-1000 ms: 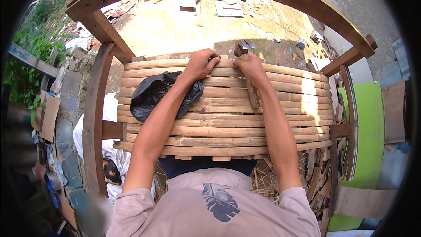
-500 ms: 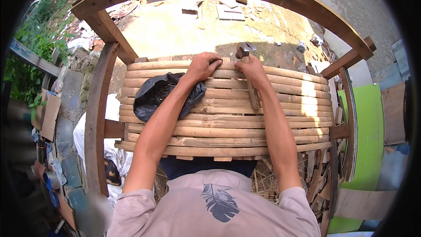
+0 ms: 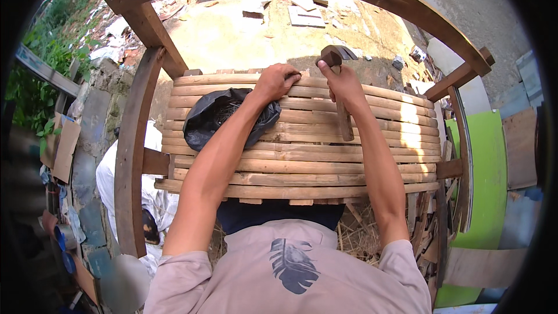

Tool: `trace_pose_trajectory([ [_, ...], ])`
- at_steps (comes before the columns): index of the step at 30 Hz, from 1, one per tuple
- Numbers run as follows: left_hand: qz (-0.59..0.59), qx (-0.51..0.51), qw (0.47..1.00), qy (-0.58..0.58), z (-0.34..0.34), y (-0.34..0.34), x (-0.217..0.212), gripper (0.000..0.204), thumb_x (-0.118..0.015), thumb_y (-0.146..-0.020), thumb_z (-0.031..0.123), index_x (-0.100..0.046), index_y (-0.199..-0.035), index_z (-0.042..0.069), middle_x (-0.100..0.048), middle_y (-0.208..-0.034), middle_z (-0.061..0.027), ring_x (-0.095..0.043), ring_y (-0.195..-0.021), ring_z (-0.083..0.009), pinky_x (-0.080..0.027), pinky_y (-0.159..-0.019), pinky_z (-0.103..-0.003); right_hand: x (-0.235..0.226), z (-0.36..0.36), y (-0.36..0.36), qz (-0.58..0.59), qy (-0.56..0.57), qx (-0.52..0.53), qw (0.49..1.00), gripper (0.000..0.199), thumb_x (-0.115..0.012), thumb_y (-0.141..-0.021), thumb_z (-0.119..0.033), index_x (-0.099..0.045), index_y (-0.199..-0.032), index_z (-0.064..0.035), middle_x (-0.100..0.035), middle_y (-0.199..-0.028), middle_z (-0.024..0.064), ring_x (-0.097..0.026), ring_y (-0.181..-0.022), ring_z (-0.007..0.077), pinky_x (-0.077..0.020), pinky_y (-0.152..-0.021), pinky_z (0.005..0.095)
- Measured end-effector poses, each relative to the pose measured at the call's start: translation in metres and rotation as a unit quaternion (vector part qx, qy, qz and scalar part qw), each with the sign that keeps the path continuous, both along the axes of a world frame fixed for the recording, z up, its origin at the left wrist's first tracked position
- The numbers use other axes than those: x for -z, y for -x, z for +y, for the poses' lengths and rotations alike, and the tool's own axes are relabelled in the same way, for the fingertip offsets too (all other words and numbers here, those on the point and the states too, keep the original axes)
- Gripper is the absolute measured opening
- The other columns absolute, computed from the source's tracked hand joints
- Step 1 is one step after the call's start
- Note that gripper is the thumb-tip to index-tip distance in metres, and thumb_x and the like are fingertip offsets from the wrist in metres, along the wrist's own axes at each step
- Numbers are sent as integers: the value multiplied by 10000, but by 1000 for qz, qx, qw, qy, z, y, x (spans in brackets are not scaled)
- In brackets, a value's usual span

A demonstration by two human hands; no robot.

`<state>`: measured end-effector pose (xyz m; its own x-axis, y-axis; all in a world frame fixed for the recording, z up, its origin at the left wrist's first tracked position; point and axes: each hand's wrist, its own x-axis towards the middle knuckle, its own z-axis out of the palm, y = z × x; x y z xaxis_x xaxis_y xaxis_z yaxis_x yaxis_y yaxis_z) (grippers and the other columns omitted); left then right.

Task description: The person uses a hammer to drive nails into wooden slats on a curved bench frame. They repeatedly pick up nails from a black plastic bag and secure the slats to the frame.

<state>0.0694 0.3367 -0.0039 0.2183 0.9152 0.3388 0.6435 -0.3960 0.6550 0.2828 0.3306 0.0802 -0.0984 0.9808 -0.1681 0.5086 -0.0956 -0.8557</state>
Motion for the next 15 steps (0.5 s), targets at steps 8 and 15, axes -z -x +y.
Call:
trace_pose_trajectory([
  [8,-10,-43,999,31,7,3,5,290,-729,-882,360,-810,-998,107,-767,-954,-160,-735,-892,-325,-574,-829,-394,1,-8,7,79,49,-2,996,325,-652,-972,-345,-547,-954,-38,-552,-707,22,-549,-529,130,-467,-464,316],
  [15,-17,-32,999,30,7,3,5,282,-747,-890,306,-798,-1033,68,-777,-985,-143,-746,-902,-293,-571,-846,-365,-5,-18,18,88,2,-22,996,430,-571,-1015,-388,-575,-997,41,-570,-665,67,-587,-501,182,-496,-477,358],
])
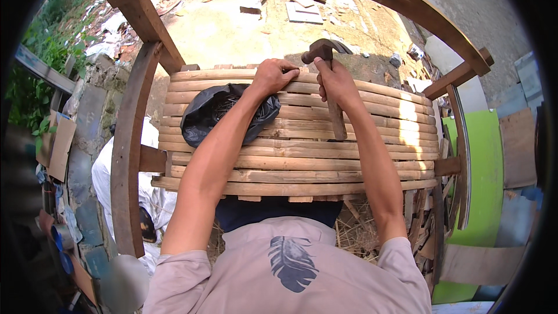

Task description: The person uses a hammer to drive nails into wooden slats on a curved bench frame. They repeatedly pick up nails from a black plastic bag and secure the slats to the frame.

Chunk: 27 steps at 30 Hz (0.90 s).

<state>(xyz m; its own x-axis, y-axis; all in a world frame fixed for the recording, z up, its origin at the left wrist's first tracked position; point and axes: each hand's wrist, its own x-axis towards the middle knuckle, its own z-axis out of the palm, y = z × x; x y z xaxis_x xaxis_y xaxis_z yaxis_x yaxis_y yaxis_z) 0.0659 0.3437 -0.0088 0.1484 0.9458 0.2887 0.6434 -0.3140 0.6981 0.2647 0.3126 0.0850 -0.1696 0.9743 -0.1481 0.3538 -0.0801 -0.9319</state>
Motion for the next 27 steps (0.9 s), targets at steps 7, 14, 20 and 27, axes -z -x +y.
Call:
trace_pose_trajectory([
  [7,-14,13,1000,-5,1,-1,0,256,-760,-878,268,-797,-1022,60,-778,-993,-141,-751,-906,-286,-576,-843,-361,12,9,5,-81,19,-37,996,448,-538,-1037,-402,-576,-972,40,-578,-619,89,-605,-473,204,-494,-455,370],
  [14,-18,31,999,-34,-1,-1,-1,220,-761,-872,231,-799,-1007,62,-776,-1002,-139,-750,-921,-290,-581,-846,-362,5,3,8,-76,-41,-5,996,465,-523,-1040,-408,-575,-959,47,-594,-620,102,-607,-470,213,-500,-453,378],
  [20,-17,35,999,-31,-2,-2,-1,211,-764,-859,210,-801,-1013,70,-775,-1022,-131,-751,-921,-279,-584,-846,-355,-1,5,11,-118,-34,-19,992,481,-523,-1039,-411,-581,-982,63,-600,-629,111,-615,-477,225,-508,-459,379],
  [27,-6,35,999,2,-3,-2,-4,207,-763,-857,202,-805,-1029,95,-775,-1036,-124,-749,-925,-276,-589,-843,-346,-13,6,11,-156,-4,-30,987,484,-510,-1041,-412,-581,-1046,66,-598,-627,113,-617,-479,228,-509,-461,380],
])
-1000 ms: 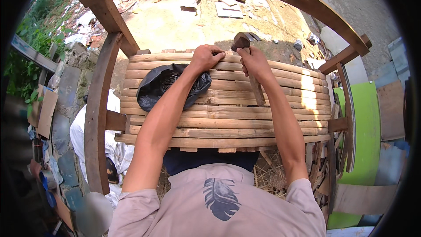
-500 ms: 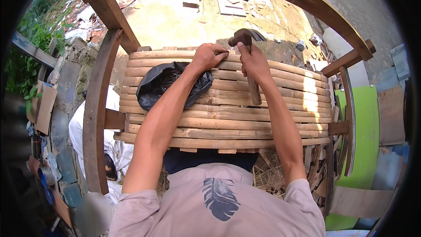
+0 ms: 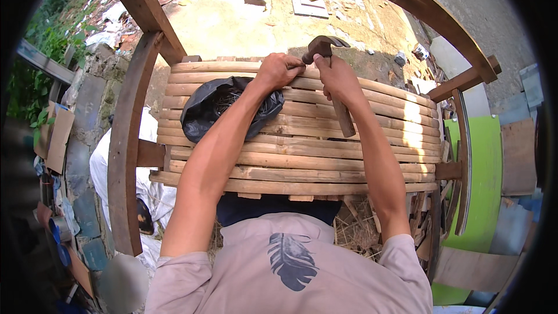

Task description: The person uses a hammer to drive nails into wooden slats on a curved bench frame. They repeatedly pick up nails from a black plastic bag and secure the slats to the frame.

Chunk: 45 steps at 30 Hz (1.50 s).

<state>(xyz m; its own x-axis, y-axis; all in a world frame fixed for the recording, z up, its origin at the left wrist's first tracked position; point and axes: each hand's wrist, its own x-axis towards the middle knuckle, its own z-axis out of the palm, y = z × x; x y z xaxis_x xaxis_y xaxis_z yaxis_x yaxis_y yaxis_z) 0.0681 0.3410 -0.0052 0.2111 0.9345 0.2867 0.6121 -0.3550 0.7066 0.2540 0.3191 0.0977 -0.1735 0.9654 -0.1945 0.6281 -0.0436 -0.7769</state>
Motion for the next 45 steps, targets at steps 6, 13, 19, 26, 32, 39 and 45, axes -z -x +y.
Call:
trace_pose_trajectory([
  [6,14,-1,998,-57,0,1,3,207,-757,-871,233,-807,-1028,107,-774,-1030,-127,-746,-895,-282,-588,-820,-353,-6,-3,0,3,-41,12,999,499,-506,-1042,-426,-585,-1085,65,-596,-618,107,-610,-466,227,-511,-464,381],
  [13,8,-3,1000,-19,2,2,4,219,-757,-874,252,-808,-1036,115,-775,-1047,-114,-746,-922,-287,-585,-861,-354,-11,-9,3,51,-66,31,996,531,-502,-1047,-415,-591,-1066,108,-631,-639,155,-643,-496,238,-522,-490,392],
  [19,-16,-6,1000,-13,1,2,4,222,-762,-869,231,-803,-1043,99,-777,-1023,-123,-751,-949,-269,-585,-866,-350,1,-7,2,-13,-39,3,999,532,-515,-1037,-419,-590,-1051,108,-630,-638,161,-634,-478,253,-520,-484,397],
  [26,2,-7,1000,4,2,2,2,228,-756,-876,252,-803,-1025,86,-777,-959,-136,-748,-897,-273,-578,-835,-351,5,-5,1,-27,-11,-16,999,511,-512,-1042,-412,-587,-1029,93,-625,-630,148,-615,-453,244,-513,-460,374],
  [32,4,-30,999,21,-1,0,0,280,-738,-891,312,-801,-1030,78,-775,-978,-151,-744,-905,-293,-570,-853,-366,3,-15,-9,102,-28,65,992,472,-545,-1034,-440,-564,-972,27,-555,-646,62,-574,-468,185,-483,-448,354],
  [39,35,-35,998,28,4,1,1,313,-691,-925,353,-797,-1065,93,-773,-1021,-149,-734,-947,-303,-558,-882,-381,59,-4,-35,100,0,103,990,469,-562,-1027,-458,-595,-1010,10,-539,-681,30,-557,-492,155,-467,-441,336],
  [45,-37,-58,996,63,5,5,2,342,-728,-899,376,-799,-1040,73,-774,-921,-140,-733,-849,-235,-558,-795,-340,72,-3,-42,157,-3,92,983,527,-529,-1029,-454,-576,-946,64,-596,-698,102,-610,-494,211,-504,-460,374],
])
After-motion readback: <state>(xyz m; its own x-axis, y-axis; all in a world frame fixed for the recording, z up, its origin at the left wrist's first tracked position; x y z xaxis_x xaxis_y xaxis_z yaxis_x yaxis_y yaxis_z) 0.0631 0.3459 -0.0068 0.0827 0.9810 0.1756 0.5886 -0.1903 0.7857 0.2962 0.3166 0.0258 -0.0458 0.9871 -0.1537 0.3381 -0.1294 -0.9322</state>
